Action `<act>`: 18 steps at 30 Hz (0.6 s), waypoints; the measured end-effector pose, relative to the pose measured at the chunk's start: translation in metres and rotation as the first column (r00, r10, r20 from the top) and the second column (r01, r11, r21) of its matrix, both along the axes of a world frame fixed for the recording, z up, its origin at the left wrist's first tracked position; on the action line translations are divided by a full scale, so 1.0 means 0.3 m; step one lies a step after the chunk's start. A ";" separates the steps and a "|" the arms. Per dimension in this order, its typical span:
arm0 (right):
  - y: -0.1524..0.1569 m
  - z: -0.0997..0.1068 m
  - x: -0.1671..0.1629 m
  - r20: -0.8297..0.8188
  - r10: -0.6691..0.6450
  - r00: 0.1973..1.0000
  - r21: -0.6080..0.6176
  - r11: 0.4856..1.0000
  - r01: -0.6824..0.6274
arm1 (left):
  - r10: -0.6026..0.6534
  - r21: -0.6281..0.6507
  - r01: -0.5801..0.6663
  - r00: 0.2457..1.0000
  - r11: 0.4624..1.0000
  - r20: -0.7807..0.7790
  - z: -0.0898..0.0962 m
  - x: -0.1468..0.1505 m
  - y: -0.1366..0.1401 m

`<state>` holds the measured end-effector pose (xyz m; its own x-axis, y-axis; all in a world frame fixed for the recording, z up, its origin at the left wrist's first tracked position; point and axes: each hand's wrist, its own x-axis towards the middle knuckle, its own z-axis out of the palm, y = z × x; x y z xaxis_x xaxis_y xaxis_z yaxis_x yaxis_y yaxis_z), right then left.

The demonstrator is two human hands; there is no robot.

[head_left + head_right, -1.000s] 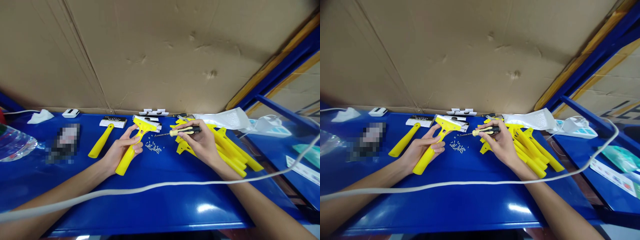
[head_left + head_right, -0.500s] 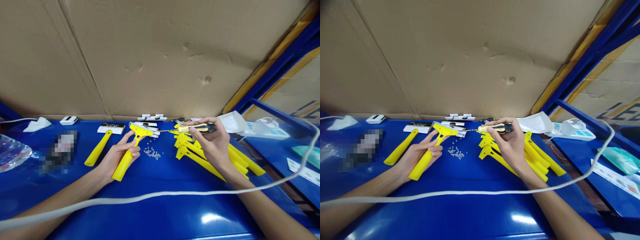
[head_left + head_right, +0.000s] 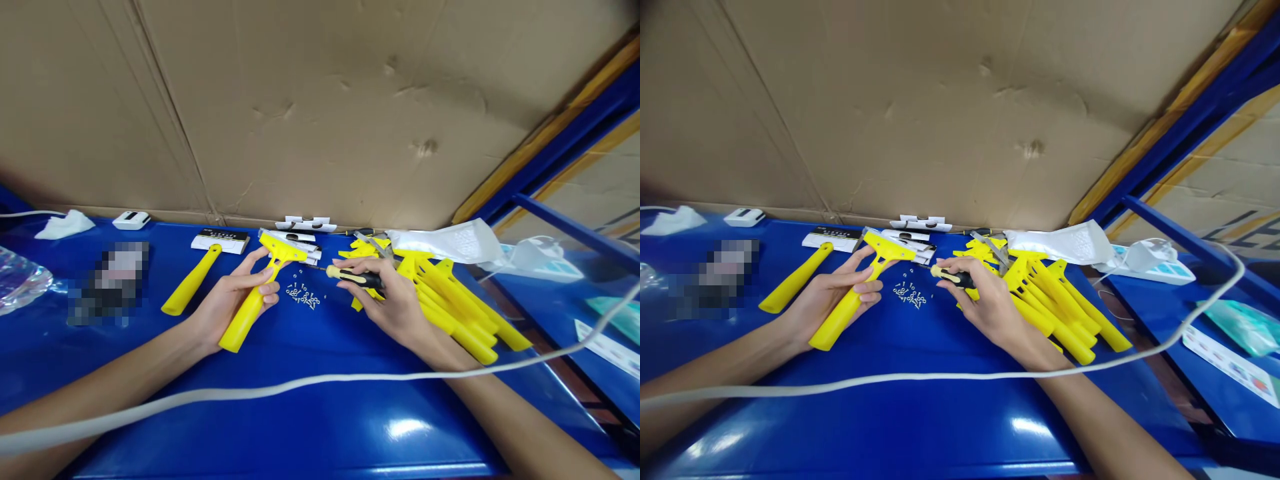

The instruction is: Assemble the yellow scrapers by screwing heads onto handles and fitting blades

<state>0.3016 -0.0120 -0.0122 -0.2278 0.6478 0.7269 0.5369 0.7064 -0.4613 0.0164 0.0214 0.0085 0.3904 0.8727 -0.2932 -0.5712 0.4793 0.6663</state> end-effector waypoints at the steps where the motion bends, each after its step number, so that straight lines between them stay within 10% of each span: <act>1: 0.001 -0.001 -0.002 0.018 0.002 1.000 0.016 1.000 -0.003 | -0.002 0.000 0.002 1.000 1.000 0.003 -0.001 0.000 0.000; 18: 0.005 -0.005 -0.008 0.109 -0.032 0.994 0.072 0.997 0.024 | -0.027 0.041 0.028 0.999 0.999 -0.018 -0.001 -0.002 -0.003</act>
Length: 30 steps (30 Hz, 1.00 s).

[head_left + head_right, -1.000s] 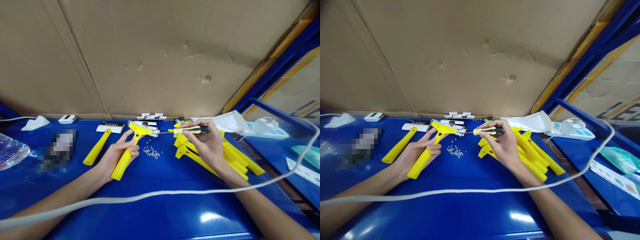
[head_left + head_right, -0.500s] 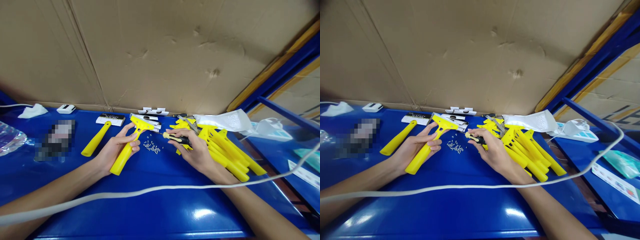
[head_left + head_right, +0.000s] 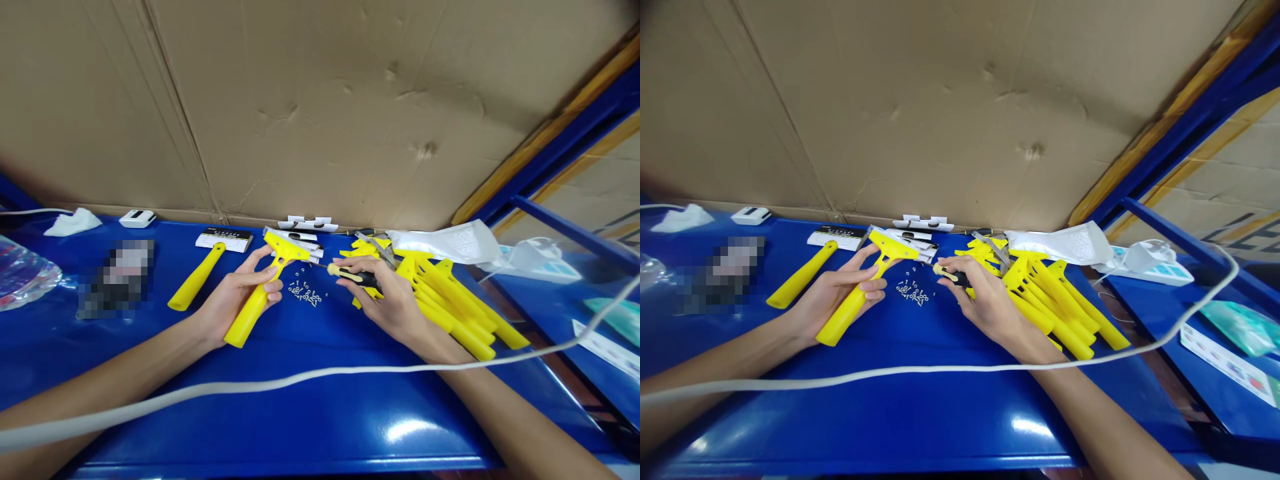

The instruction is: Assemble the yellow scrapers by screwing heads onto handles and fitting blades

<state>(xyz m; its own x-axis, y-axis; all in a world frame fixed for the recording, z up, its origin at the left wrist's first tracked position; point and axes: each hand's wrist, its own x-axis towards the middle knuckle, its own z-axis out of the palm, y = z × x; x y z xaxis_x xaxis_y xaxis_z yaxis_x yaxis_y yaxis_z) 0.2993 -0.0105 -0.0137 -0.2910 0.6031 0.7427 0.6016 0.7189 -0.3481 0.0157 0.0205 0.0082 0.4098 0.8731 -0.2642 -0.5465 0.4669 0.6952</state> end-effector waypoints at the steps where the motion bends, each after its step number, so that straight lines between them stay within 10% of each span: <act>1: -0.001 0.002 0.000 -0.001 -0.003 1.000 0.007 1.000 0.003 | 0.000 0.002 0.000 1.000 1.000 -0.001 0.000 0.000 0.000; 30: -0.061 0.110 -0.004 -0.258 0.023 0.966 0.177 0.984 0.024 | -0.003 -0.174 0.019 0.996 0.984 0.090 0.002 0.005 -0.005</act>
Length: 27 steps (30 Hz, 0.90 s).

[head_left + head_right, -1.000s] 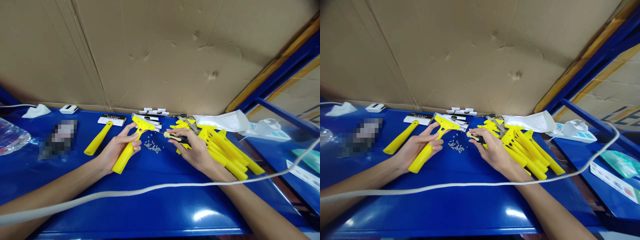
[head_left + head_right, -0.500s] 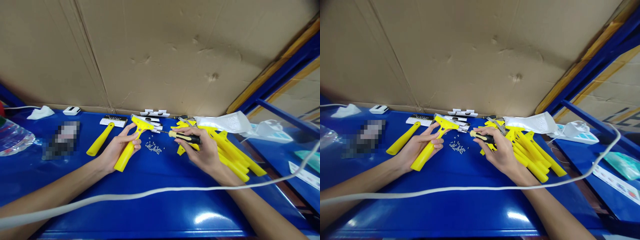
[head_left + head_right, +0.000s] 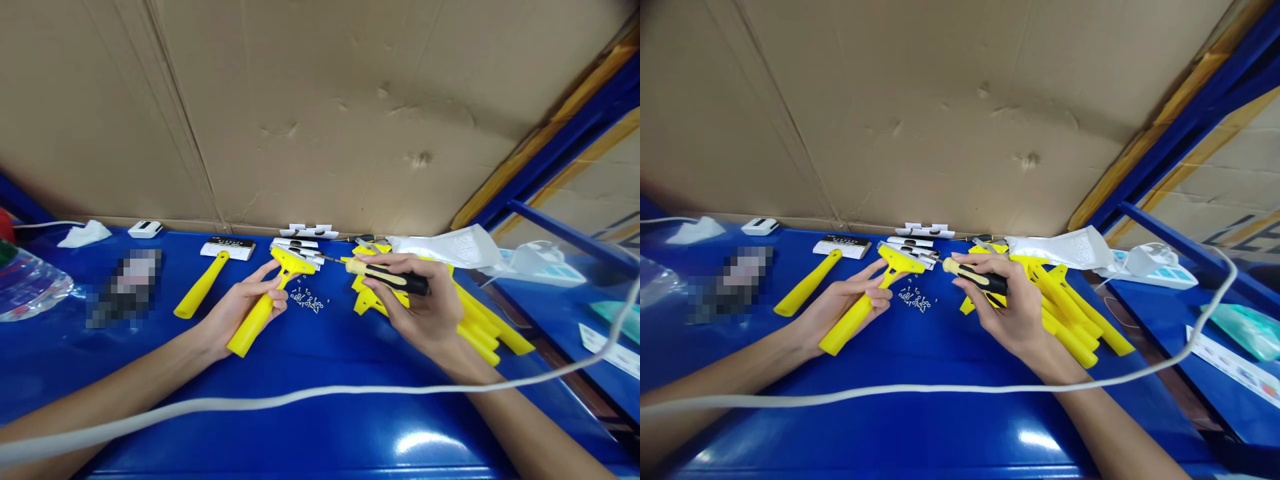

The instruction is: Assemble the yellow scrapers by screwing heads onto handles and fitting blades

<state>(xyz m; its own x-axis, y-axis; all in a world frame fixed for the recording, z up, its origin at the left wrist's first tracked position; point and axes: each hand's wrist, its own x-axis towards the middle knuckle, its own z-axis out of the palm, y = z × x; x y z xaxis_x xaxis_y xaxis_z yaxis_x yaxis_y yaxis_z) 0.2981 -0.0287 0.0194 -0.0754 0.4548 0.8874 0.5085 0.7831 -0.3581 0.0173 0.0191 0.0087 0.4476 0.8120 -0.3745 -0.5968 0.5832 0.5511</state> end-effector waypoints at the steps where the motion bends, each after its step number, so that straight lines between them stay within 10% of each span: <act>1: -0.003 0.004 -0.003 -0.012 0.001 1.000 0.008 1.000 -0.001 | -0.019 -0.012 0.019 1.000 1.000 0.017 -0.003 0.001 -0.004; 27: -0.020 -0.019 -0.025 0.007 0.078 0.997 -0.051 0.996 -0.077 | -0.221 -0.013 0.222 0.973 0.975 0.074 -0.033 0.006 -0.044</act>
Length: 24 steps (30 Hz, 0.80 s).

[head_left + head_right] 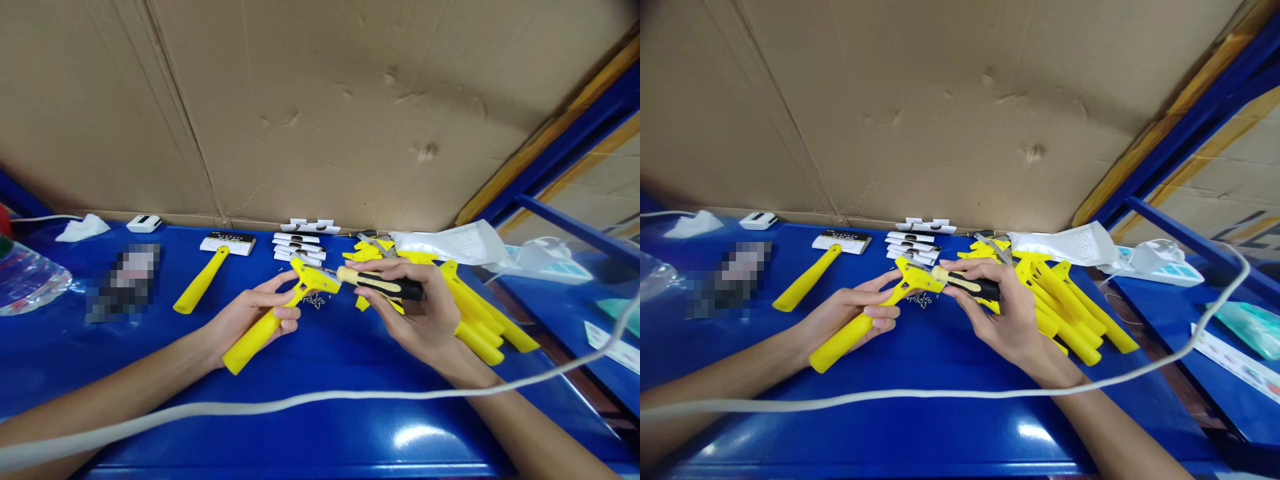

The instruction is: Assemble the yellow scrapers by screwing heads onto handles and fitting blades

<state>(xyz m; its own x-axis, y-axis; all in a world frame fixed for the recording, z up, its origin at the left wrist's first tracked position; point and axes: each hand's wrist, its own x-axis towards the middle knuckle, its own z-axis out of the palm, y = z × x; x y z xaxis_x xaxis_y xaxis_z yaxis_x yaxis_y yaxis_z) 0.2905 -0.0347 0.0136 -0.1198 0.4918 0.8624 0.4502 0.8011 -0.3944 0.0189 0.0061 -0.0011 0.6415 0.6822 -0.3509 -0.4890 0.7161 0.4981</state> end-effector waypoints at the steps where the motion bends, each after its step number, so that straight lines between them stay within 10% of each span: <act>1: 0.001 0.000 0.000 0.002 0.006 1.000 0.008 1.000 -0.007 | -0.001 0.001 0.001 1.000 1.000 -0.002 0.000 0.000 0.000; 24: -0.001 -0.003 -0.013 -0.104 0.052 0.993 -0.085 0.994 -0.061 | -0.008 0.043 0.009 1.000 0.999 -0.018 0.020 0.006 -0.008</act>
